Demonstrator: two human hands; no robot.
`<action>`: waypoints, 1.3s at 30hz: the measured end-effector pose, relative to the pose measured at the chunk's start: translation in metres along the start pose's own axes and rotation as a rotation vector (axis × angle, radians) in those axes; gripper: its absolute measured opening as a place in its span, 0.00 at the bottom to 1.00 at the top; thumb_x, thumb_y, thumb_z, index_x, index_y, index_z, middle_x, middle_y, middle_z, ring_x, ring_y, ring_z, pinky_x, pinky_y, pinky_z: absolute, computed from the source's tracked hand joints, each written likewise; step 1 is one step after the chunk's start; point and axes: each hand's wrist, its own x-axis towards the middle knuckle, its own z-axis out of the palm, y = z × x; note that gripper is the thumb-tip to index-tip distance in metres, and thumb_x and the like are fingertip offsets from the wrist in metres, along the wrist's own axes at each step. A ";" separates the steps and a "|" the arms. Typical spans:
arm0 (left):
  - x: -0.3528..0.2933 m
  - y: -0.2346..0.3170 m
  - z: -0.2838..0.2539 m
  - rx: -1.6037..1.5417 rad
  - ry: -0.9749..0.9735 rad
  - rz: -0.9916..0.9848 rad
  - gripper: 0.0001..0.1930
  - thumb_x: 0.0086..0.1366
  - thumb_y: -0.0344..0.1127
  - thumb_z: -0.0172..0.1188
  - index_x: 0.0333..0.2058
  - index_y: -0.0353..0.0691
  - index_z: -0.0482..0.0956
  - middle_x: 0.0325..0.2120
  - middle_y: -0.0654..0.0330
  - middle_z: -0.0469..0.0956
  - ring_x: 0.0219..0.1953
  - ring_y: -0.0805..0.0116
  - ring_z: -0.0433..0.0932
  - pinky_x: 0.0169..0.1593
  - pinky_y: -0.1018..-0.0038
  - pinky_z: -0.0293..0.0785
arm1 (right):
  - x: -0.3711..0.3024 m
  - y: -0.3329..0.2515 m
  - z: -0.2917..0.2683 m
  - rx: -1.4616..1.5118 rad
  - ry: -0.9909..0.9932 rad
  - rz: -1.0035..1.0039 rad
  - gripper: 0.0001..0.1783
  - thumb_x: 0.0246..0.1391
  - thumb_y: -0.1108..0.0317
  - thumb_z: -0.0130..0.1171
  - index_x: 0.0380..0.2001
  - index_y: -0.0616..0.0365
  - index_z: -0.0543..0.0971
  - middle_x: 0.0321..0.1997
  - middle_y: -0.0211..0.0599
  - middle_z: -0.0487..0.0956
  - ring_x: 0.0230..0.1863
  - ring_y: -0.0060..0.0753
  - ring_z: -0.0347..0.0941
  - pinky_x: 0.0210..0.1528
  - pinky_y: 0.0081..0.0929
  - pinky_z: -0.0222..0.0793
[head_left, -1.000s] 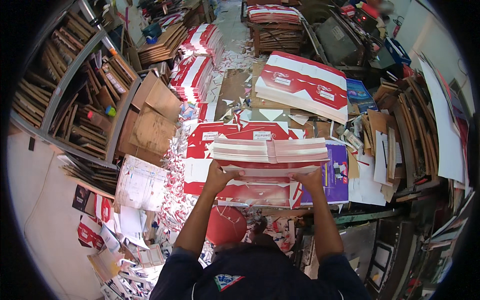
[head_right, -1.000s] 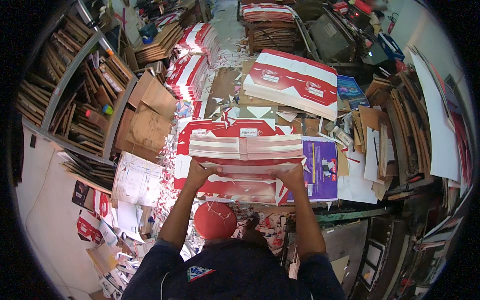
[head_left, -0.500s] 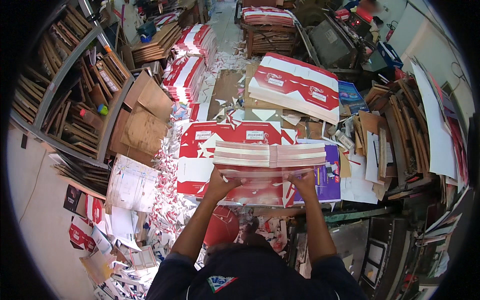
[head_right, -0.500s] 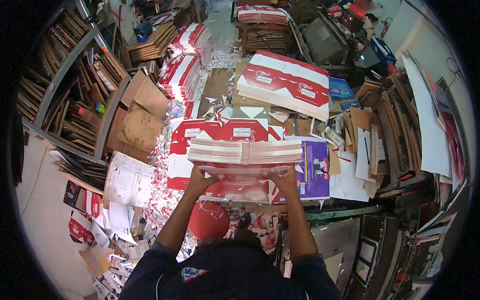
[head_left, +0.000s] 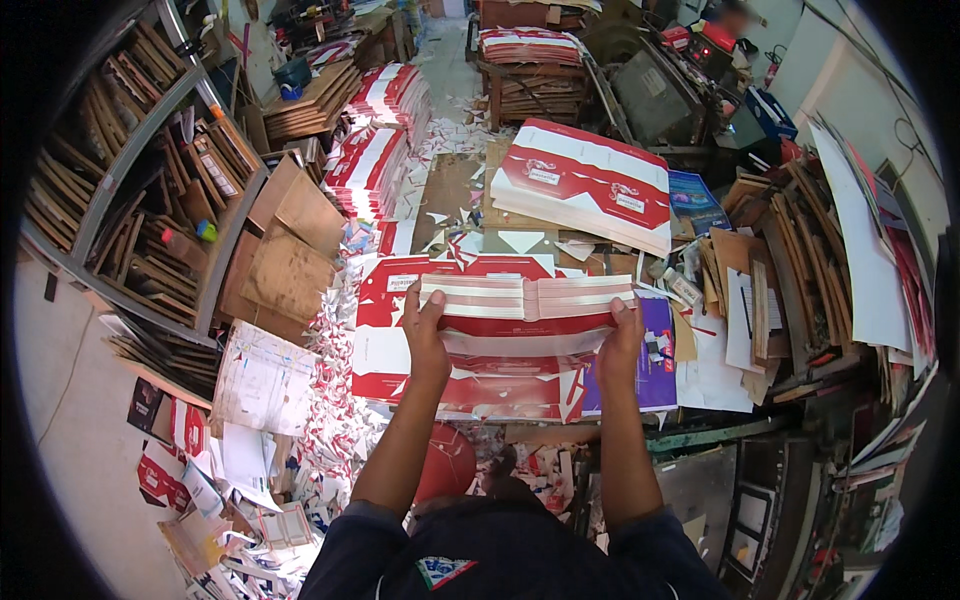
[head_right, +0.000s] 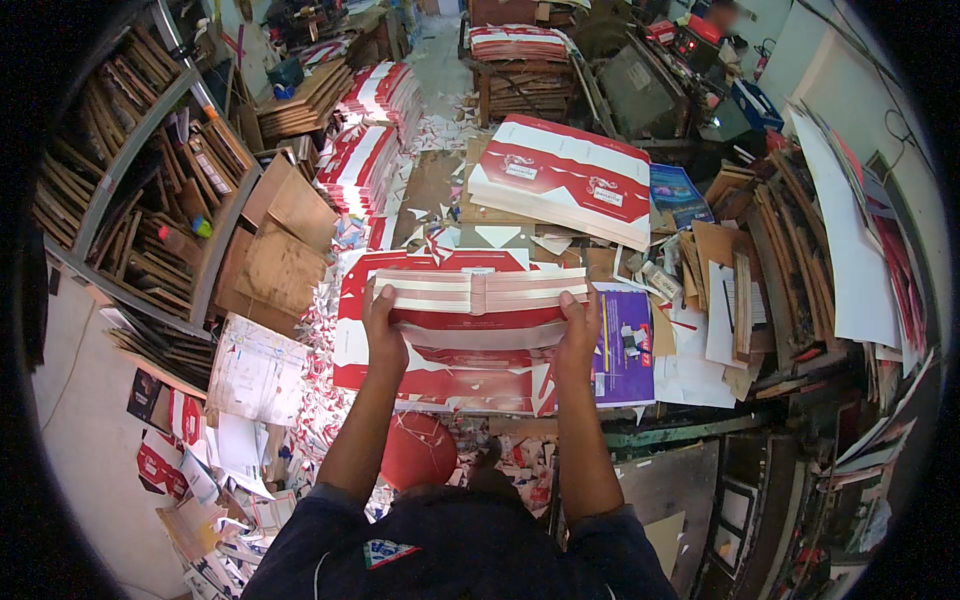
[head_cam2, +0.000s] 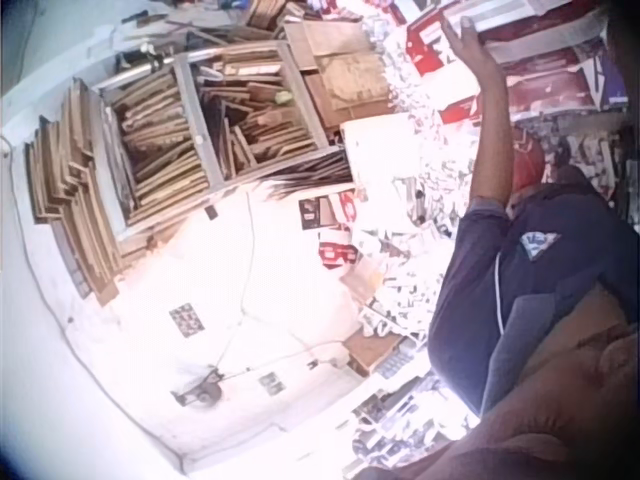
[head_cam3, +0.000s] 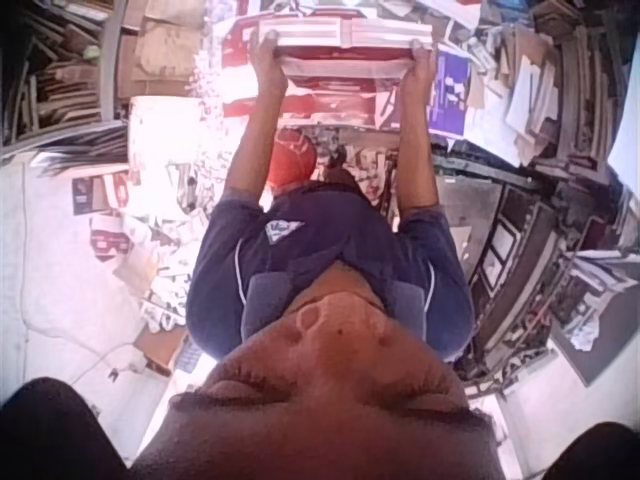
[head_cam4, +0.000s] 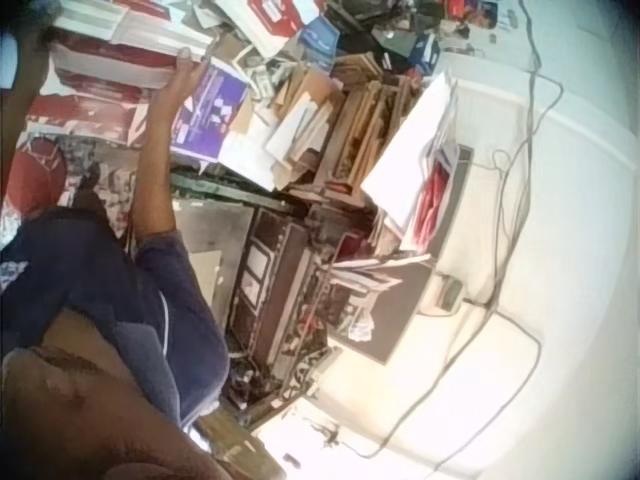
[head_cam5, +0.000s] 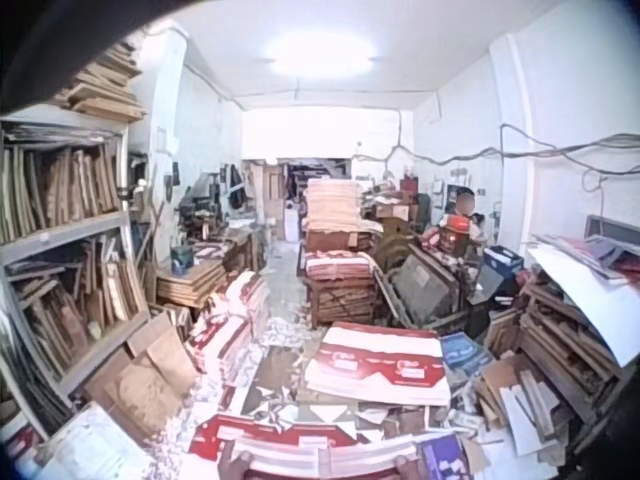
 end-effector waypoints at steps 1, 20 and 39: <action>0.003 0.001 0.004 -0.017 0.013 0.014 0.24 0.66 0.45 0.58 0.54 0.34 0.70 0.42 0.60 0.76 0.44 0.71 0.73 0.53 0.73 0.66 | 0.001 -0.002 0.002 0.001 0.000 0.002 0.33 0.57 0.61 0.58 0.63 0.63 0.65 0.55 0.42 0.74 0.55 0.32 0.69 0.61 0.32 0.62; 0.041 0.037 -0.011 0.255 -0.270 -0.172 0.20 0.61 0.43 0.67 0.47 0.37 0.76 0.38 0.60 0.80 0.41 0.73 0.76 0.51 0.74 0.69 | 0.012 0.040 -0.045 -0.344 -0.205 0.156 0.51 0.40 0.75 0.77 0.61 0.60 0.54 0.46 0.51 0.76 0.37 0.40 0.81 0.29 0.32 0.85; 0.039 0.039 0.009 0.769 -0.090 0.167 0.14 0.66 0.42 0.62 0.34 0.35 0.80 0.24 0.60 0.80 0.27 0.74 0.75 0.34 0.75 0.70 | 0.005 0.038 -0.041 -0.327 -0.222 0.052 0.58 0.39 0.76 0.77 0.67 0.60 0.47 0.52 0.51 0.74 0.43 0.37 0.79 0.38 0.31 0.83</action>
